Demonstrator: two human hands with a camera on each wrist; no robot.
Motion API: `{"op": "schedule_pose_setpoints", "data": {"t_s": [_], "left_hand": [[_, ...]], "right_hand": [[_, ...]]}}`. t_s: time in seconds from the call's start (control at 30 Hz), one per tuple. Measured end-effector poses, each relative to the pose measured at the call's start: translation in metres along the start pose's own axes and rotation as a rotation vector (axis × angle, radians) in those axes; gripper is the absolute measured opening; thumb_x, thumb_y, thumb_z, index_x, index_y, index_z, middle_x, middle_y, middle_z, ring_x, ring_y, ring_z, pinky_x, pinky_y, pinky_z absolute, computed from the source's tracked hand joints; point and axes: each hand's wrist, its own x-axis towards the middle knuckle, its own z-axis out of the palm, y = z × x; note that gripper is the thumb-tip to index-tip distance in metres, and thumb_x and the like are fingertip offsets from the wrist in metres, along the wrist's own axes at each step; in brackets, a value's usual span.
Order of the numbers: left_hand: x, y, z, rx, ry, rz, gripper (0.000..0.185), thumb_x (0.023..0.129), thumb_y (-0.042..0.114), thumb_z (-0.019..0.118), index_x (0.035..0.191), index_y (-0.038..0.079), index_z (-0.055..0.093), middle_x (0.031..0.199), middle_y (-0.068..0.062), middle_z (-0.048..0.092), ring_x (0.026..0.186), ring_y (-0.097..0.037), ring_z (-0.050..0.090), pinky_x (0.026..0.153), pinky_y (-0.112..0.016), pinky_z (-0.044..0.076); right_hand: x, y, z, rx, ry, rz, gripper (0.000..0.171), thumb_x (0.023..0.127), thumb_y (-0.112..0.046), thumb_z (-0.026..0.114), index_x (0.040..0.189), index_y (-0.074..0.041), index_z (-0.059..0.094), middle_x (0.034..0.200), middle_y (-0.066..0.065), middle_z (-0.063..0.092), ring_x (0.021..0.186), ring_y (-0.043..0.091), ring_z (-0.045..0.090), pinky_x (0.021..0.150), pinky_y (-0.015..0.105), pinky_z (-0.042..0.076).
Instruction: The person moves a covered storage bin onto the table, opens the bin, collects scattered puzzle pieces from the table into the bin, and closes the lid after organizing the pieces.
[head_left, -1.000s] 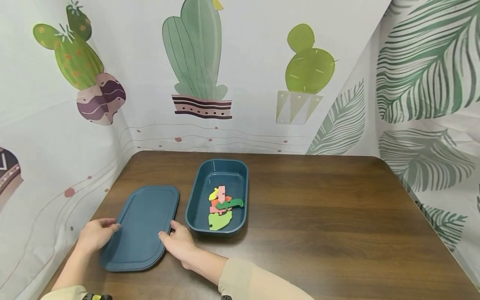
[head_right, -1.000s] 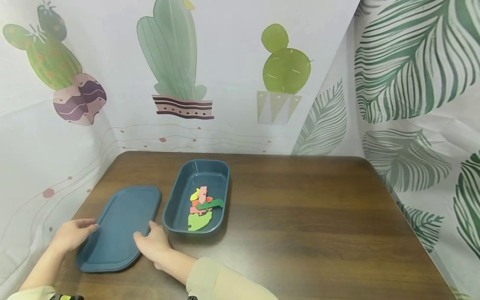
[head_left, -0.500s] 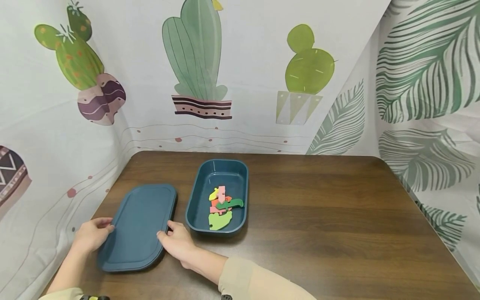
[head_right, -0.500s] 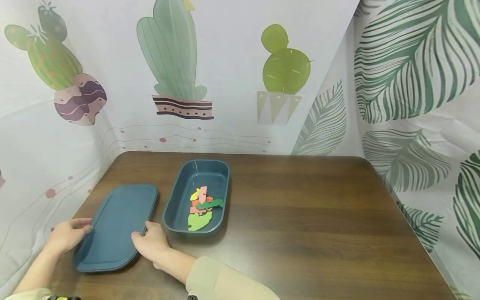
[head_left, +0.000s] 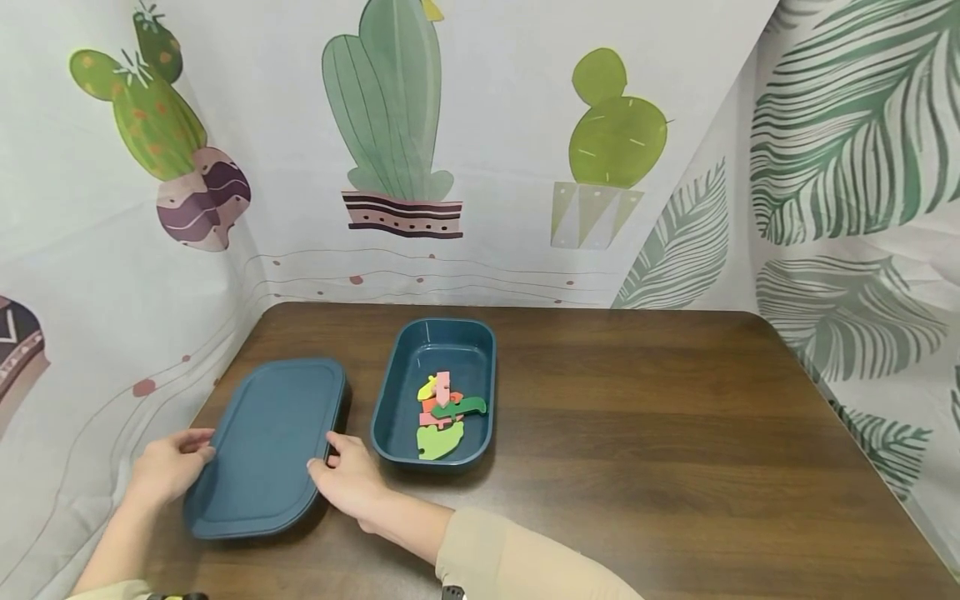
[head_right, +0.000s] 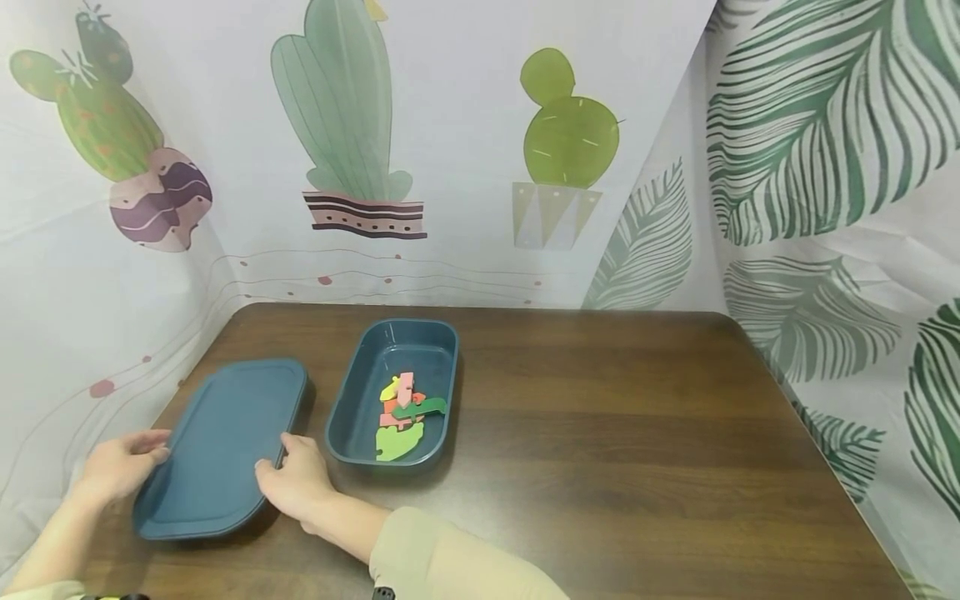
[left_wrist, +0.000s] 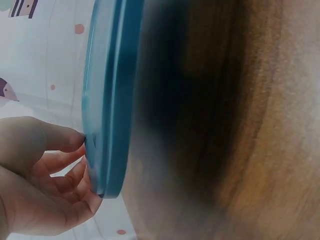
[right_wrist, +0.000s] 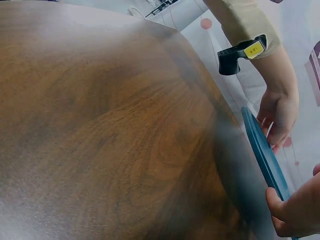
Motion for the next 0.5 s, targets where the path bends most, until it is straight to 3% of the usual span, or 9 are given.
{"op": "schedule_pose_setpoints", "data": {"t_s": [0.23,0.37,0.5], "left_hand": [[0.0,0.004,-0.011,0.005,0.029,-0.004,0.038,0.089,0.018,0.053,0.115,-0.01,0.056,0.102,-0.026,0.064,0.084,-0.033,0.061,0.065,-0.038,0.043],[-0.002,0.007,-0.015,0.001,0.036,-0.012,0.039,0.09,0.021,0.053,0.115,-0.008,0.057,0.105,-0.026,0.063,0.083,-0.029,0.061,0.065,-0.035,0.041],[-0.004,0.014,-0.018,-0.007,0.045,-0.019,0.04,0.091,0.023,0.052,0.115,-0.008,0.056,0.107,-0.028,0.062,0.086,-0.034,0.061,0.066,-0.036,0.041]], "right_hand": [[-0.001,-0.007,-0.002,-0.041,0.014,-0.022,0.046,0.086,-0.018,0.062,0.129,-0.008,0.052,0.126,0.002,0.049,0.107,0.019,0.057,0.083,0.028,0.052],[-0.001,-0.011,-0.005,-0.033,0.001,-0.045,0.046,0.086,-0.016,0.062,0.13,-0.008,0.051,0.126,0.003,0.049,0.107,0.02,0.056,0.082,0.03,0.052],[0.0,-0.012,-0.009,-0.038,0.01,-0.073,0.045,0.086,-0.015,0.062,0.129,-0.008,0.052,0.125,0.003,0.049,0.105,0.018,0.057,0.08,0.028,0.053]]}}
